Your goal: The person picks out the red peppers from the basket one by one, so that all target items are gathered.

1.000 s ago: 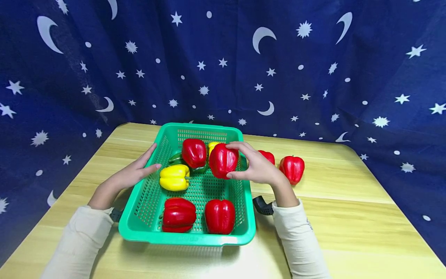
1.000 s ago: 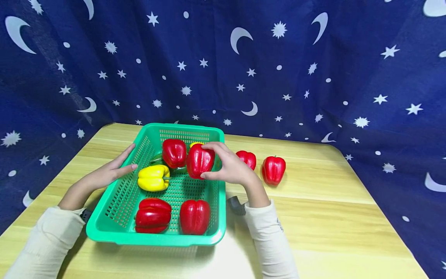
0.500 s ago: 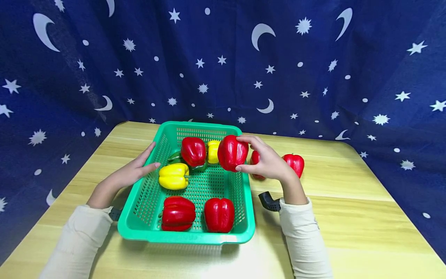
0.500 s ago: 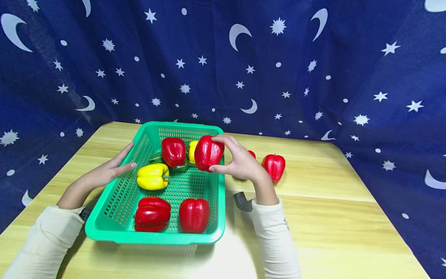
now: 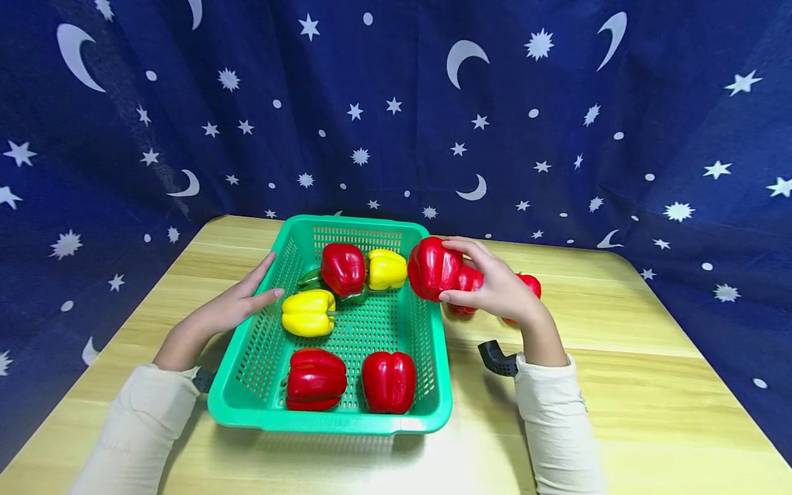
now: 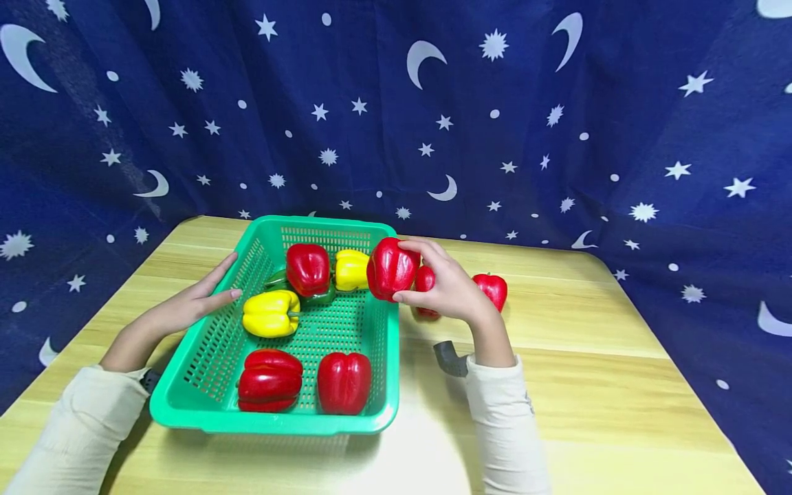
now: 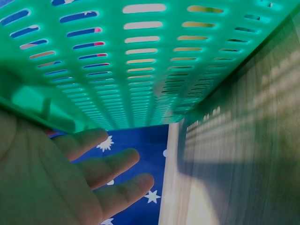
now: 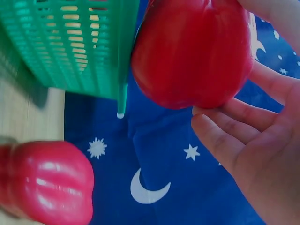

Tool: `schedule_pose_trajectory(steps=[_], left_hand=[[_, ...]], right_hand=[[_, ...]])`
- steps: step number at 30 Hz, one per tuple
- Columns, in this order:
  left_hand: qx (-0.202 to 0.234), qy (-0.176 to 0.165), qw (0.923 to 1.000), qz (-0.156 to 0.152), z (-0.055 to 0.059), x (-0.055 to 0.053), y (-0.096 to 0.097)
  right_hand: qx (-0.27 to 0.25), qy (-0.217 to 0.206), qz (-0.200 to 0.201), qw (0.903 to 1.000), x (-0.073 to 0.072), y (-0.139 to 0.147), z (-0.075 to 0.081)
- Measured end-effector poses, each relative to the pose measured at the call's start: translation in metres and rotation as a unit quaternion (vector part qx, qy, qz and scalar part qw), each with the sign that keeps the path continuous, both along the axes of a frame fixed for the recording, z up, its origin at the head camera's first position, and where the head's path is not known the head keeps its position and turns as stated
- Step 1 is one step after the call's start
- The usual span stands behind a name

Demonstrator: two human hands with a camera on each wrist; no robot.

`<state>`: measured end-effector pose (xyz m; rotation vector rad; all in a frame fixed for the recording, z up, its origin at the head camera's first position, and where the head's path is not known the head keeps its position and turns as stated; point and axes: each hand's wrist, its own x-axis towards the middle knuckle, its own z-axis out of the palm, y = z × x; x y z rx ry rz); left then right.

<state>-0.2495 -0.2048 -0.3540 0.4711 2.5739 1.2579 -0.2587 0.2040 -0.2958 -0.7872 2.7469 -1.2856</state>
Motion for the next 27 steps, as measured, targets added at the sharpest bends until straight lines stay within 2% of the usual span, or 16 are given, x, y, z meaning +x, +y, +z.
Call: schedule_pose_trajectory(steps=[7, 14, 27], left_hand=[[-0.001, 0.000, 1.0000, 0.000, -0.001, 0.001, 0.001], [-0.006, -0.003, 1.0000, 0.003, 0.000, 0.000, 0.001], [-0.010, -0.004, 0.9999, 0.004, 0.000, -0.001, -0.001]], right_hand=[[0.036, 0.042, -0.001, 0.9985, 0.001, 0.018, -0.003], [0.078, 0.067, -0.026, 0.9943, 0.002, 0.044, -0.005], [0.061, 0.078, -0.051, 0.9938, 0.008, 0.083, -0.003]])
